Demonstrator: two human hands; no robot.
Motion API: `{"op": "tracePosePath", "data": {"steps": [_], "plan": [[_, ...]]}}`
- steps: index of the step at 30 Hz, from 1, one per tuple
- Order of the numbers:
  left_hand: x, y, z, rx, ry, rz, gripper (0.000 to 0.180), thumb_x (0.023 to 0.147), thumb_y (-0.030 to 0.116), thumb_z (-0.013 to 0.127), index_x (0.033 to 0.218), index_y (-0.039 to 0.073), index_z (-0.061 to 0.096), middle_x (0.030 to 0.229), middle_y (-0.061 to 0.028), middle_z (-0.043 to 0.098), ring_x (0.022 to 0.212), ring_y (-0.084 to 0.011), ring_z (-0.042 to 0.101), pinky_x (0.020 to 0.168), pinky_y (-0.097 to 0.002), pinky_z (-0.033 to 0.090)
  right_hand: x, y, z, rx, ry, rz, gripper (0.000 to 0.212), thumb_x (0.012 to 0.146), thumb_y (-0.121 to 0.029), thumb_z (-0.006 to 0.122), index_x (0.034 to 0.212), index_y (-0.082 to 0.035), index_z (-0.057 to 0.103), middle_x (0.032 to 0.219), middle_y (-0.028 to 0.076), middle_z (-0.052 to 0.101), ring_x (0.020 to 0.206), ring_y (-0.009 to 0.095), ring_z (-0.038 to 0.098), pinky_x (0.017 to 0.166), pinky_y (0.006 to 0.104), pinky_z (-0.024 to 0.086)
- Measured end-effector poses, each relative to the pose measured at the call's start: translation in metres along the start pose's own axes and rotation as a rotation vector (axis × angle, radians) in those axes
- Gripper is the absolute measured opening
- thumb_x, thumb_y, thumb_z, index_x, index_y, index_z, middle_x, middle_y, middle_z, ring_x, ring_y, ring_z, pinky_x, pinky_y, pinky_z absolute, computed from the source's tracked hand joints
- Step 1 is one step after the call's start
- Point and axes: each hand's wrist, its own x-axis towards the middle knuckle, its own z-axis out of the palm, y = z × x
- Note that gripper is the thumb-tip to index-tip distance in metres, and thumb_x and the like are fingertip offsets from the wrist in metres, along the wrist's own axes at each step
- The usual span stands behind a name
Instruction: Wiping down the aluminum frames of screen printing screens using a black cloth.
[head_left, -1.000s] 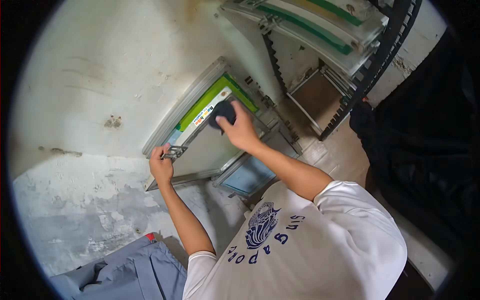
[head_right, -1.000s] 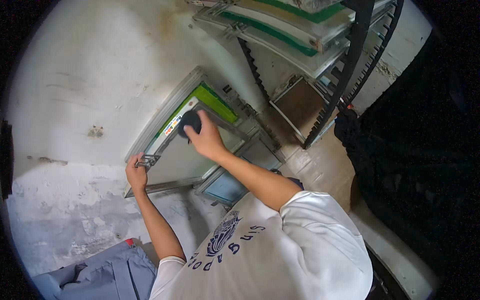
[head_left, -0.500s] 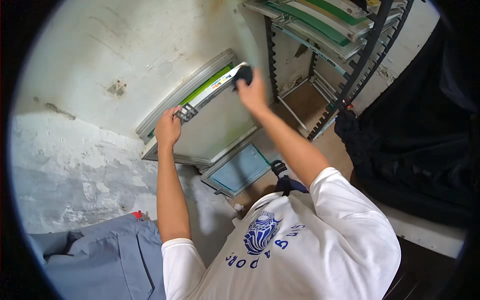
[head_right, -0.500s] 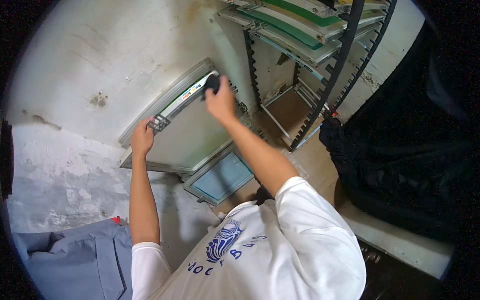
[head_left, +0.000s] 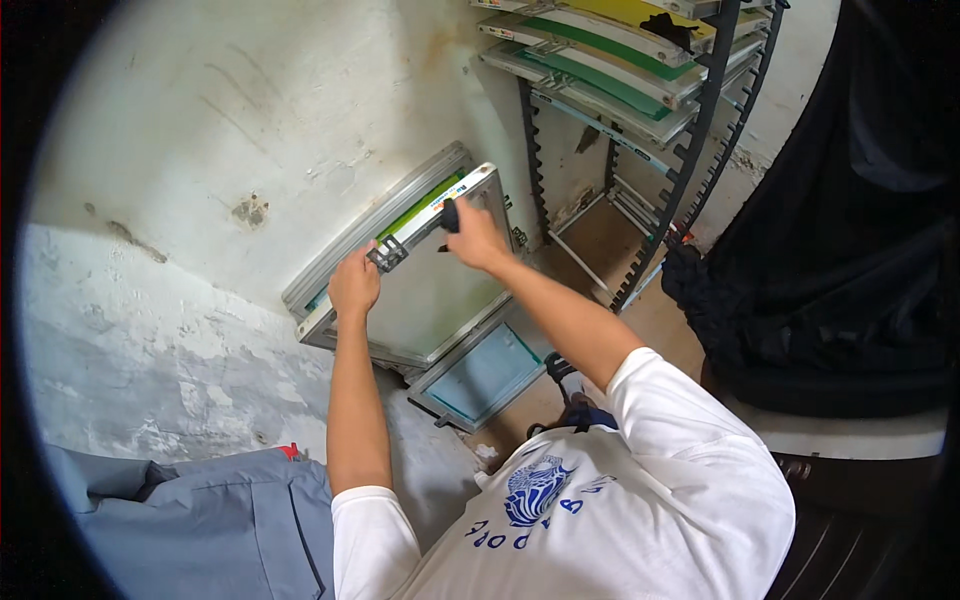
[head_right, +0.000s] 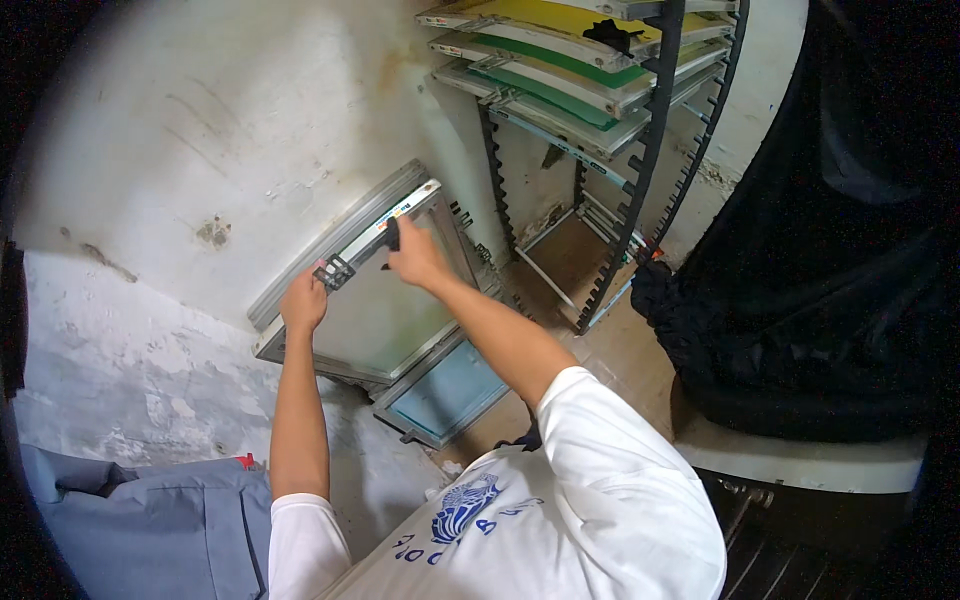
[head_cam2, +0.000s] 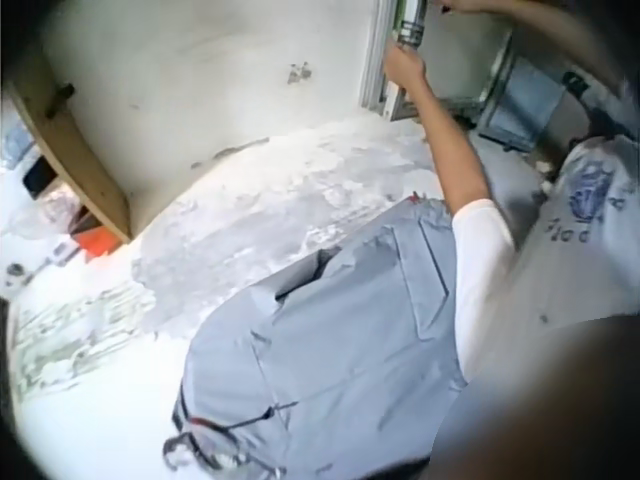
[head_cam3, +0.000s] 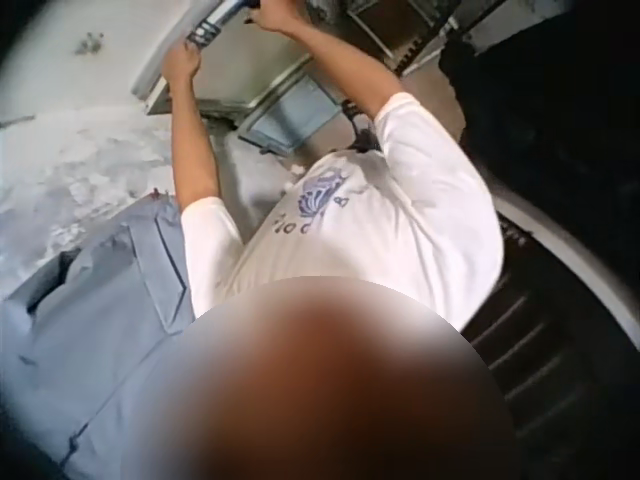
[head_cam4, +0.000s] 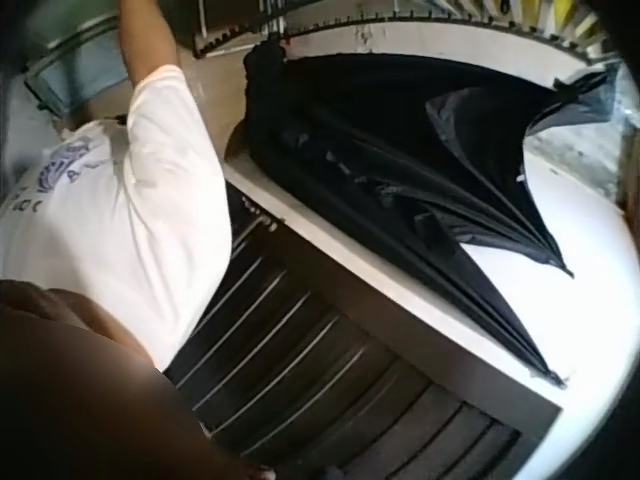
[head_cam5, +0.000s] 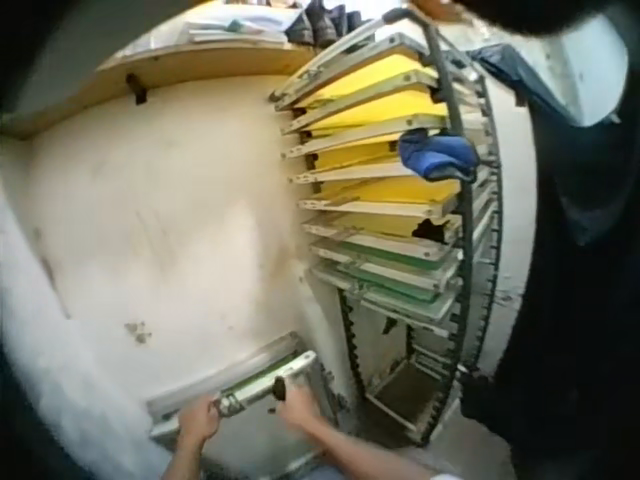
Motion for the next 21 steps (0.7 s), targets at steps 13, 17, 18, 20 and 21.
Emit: {"op": "tracePosePath", "data": {"steps": [13,17,18,20,21], "plan": [[-0.028,-0.007,-0.018,-0.111,-0.046,0.049,0.045,0.109,0.053,0.049,0.103,0.012,0.067,0.100,-0.0186,0.073,0.100,-0.0455,0.067,0.079,-0.0527,0.049,-0.003,-0.010,-0.028,-0.635,-0.024,-0.555,0.044,0.082,0.004,0.061,0.124,-0.004,0.067,0.137,0.016,0.065,0.142,0.040,0.050,0.117,0.0696,0.032],[-0.025,-0.020,-0.023,-0.156,-0.137,0.057,0.049,0.108,0.056,0.051,0.104,0.011,0.069,0.093,-0.0184,0.072,0.092,-0.0415,0.067,0.077,-0.0476,0.050,-0.038,-0.034,-0.001,-0.391,-0.196,-0.667,0.061,0.075,-0.002,0.077,0.134,-0.010,0.068,0.148,0.012,0.062,0.146,0.035,0.050,0.123,0.0719,0.025],[-0.024,-0.016,-0.030,-0.177,-0.205,0.031,0.050,0.108,0.056,0.051,0.105,0.010,0.070,0.090,-0.0185,0.071,0.089,-0.0398,0.068,0.077,-0.0460,0.050,-0.035,-0.032,-0.005,-0.389,-0.202,-0.664,0.061,0.072,-0.002,0.079,0.132,-0.012,0.070,0.146,0.010,0.064,0.144,0.033,0.054,0.124,0.0738,0.023],[-0.029,-0.043,-0.024,-0.250,-0.195,0.032,0.050,0.108,0.055,0.053,0.104,0.009,0.071,0.088,-0.0188,0.070,0.087,-0.0385,0.067,0.076,-0.0449,0.050,-0.023,-0.033,-0.020,-0.403,-0.263,-0.667,0.058,0.073,-0.001,0.077,0.129,-0.013,0.072,0.143,0.007,0.067,0.143,0.031,0.055,0.124,0.0749,0.022],[-0.033,-0.055,-0.023,-0.311,-0.192,0.044,0.050,0.107,0.055,0.055,0.103,0.009,0.071,0.086,-0.0190,0.069,0.085,-0.0373,0.067,0.076,-0.0439,0.050,-0.015,-0.025,-0.031,-0.463,-0.232,-0.658,0.057,0.073,0.001,0.076,0.129,-0.013,0.073,0.142,0.006,0.068,0.143,0.028,0.056,0.124,0.0748,0.020]]}}
